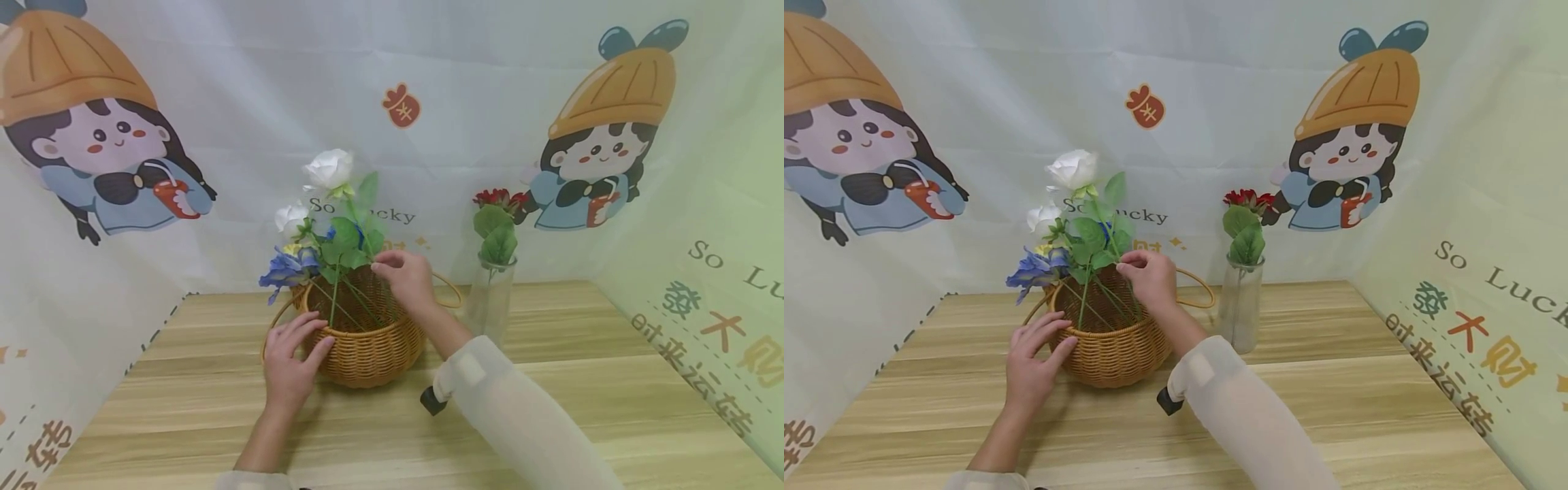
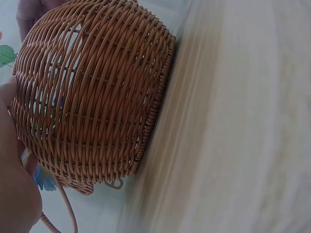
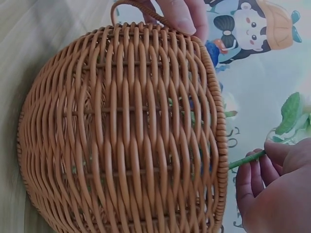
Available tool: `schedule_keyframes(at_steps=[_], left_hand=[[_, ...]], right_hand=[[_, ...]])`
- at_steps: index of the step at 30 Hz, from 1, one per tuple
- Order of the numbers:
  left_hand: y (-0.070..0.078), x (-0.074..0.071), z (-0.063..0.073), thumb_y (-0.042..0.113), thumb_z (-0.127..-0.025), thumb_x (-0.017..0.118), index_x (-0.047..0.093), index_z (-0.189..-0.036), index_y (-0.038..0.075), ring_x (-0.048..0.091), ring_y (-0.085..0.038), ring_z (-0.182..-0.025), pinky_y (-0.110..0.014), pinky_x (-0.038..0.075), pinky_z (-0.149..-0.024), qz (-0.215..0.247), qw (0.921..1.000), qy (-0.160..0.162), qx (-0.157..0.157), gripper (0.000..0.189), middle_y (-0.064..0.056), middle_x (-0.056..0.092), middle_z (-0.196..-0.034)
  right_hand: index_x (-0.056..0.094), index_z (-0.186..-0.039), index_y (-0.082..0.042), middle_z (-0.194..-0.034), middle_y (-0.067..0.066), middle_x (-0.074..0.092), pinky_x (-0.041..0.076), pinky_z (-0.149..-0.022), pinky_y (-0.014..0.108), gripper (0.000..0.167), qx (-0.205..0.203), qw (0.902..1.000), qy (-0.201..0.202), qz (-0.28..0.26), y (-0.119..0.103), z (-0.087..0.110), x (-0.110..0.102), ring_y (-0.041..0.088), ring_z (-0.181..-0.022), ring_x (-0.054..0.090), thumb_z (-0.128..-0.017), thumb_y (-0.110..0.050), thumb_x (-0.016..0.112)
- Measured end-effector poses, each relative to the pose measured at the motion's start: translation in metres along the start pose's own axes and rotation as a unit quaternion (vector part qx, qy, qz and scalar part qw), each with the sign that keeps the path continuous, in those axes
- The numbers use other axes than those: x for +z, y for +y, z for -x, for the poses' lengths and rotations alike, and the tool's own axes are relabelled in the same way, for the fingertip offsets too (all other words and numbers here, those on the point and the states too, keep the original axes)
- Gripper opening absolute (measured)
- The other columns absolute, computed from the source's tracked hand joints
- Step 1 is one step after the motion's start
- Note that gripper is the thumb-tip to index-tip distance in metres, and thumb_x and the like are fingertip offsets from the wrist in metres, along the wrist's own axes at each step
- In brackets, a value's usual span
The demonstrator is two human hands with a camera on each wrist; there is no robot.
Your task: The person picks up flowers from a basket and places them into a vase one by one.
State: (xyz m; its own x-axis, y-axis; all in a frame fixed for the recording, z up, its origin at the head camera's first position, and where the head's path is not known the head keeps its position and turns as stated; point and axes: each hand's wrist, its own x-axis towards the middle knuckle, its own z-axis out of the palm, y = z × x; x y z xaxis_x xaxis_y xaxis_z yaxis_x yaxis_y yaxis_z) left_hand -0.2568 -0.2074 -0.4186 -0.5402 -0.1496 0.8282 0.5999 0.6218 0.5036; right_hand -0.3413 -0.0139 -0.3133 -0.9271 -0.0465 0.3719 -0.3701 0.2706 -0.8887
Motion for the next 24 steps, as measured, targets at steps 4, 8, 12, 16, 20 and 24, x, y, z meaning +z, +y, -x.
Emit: schedule_keyframes(at_steps=[4, 8, 12, 16, 20, 24], left_hand=[[-0.001, 0.0, 0.0, 0.009, -0.075, 0.082, 0.074, -0.1, 0.011, 0.051, -0.023, -0.1, -0.034, 0.034, -0.085, 0.001, 1.0, -0.001, 0.0, 0.025, -0.005, 0.068, -0.116], [-0.002, 0.001, 0.001, 0.009, -0.075, 0.082, 0.074, -0.1, 0.011, 0.051, -0.023, -0.1, -0.036, 0.035, -0.085, 0.002, 1.0, -0.001, 0.001, 0.025, -0.005, 0.068, -0.116], [-0.001, 0.001, 0.001, 0.009, -0.075, 0.082, 0.074, -0.1, 0.011, 0.051, -0.023, -0.1, -0.035, 0.035, -0.085, 0.0, 1.0, 0.0, 0.003, 0.026, -0.005, 0.068, -0.116], [0.0, 0.0, 0.0, 0.008, -0.076, 0.082, 0.074, -0.099, 0.011, 0.051, -0.023, -0.099, -0.031, 0.034, -0.085, -0.001, 1.0, 0.002, 0.006, 0.025, -0.005, 0.068, -0.116], [0.0, 0.0, 0.0, 0.008, -0.076, 0.081, 0.074, -0.1, 0.01, 0.051, -0.024, -0.099, -0.031, 0.034, -0.085, 0.0, 1.0, 0.003, 0.007, 0.025, -0.006, 0.068, -0.116], [0.0, 0.001, 0.0, 0.008, -0.076, 0.081, 0.074, -0.1, 0.01, 0.051, -0.023, -0.1, -0.033, 0.034, -0.085, 0.001, 1.0, -0.001, 0.004, 0.025, -0.005, 0.068, -0.117]], right_hand=[[0.073, -0.093, -0.003, -0.09, 0.008, 0.071, 0.052, -0.068, 0.027, 0.011, -0.008, 0.9998, 0.014, -0.013, -0.004, 0.0, -0.006, 0.019, -0.079, 0.065, -0.085, -0.009, 0.075], [0.072, -0.094, -0.002, -0.087, 0.009, 0.072, 0.052, -0.067, 0.027, 0.011, -0.009, 0.9992, 0.033, -0.022, -0.008, 0.0, -0.014, 0.019, -0.08, 0.067, -0.086, -0.01, 0.074], [0.072, -0.096, -0.001, -0.088, 0.011, 0.072, 0.054, -0.068, 0.03, 0.012, -0.009, 0.9977, 0.053, -0.042, -0.012, -0.002, -0.024, 0.021, -0.08, 0.067, -0.087, -0.01, 0.073], [0.072, -0.097, -0.002, -0.09, 0.011, 0.072, 0.055, -0.072, 0.031, 0.012, -0.017, 0.9956, 0.077, -0.051, -0.013, -0.005, -0.034, 0.021, -0.082, 0.067, -0.088, -0.01, 0.073], [0.071, -0.099, 0.0, -0.091, 0.012, 0.071, 0.056, -0.07, 0.03, 0.013, -0.018, 0.9928, 0.092, -0.074, -0.015, -0.007, -0.043, 0.024, -0.08, 0.068, -0.088, -0.008, 0.072], [0.07, -0.101, 0.003, -0.091, 0.016, 0.071, 0.056, -0.069, 0.028, 0.015, -0.036, 0.9888, 0.11, -0.094, -0.019, -0.011, -0.052, 0.025, -0.079, 0.068, -0.089, -0.005, 0.071]])
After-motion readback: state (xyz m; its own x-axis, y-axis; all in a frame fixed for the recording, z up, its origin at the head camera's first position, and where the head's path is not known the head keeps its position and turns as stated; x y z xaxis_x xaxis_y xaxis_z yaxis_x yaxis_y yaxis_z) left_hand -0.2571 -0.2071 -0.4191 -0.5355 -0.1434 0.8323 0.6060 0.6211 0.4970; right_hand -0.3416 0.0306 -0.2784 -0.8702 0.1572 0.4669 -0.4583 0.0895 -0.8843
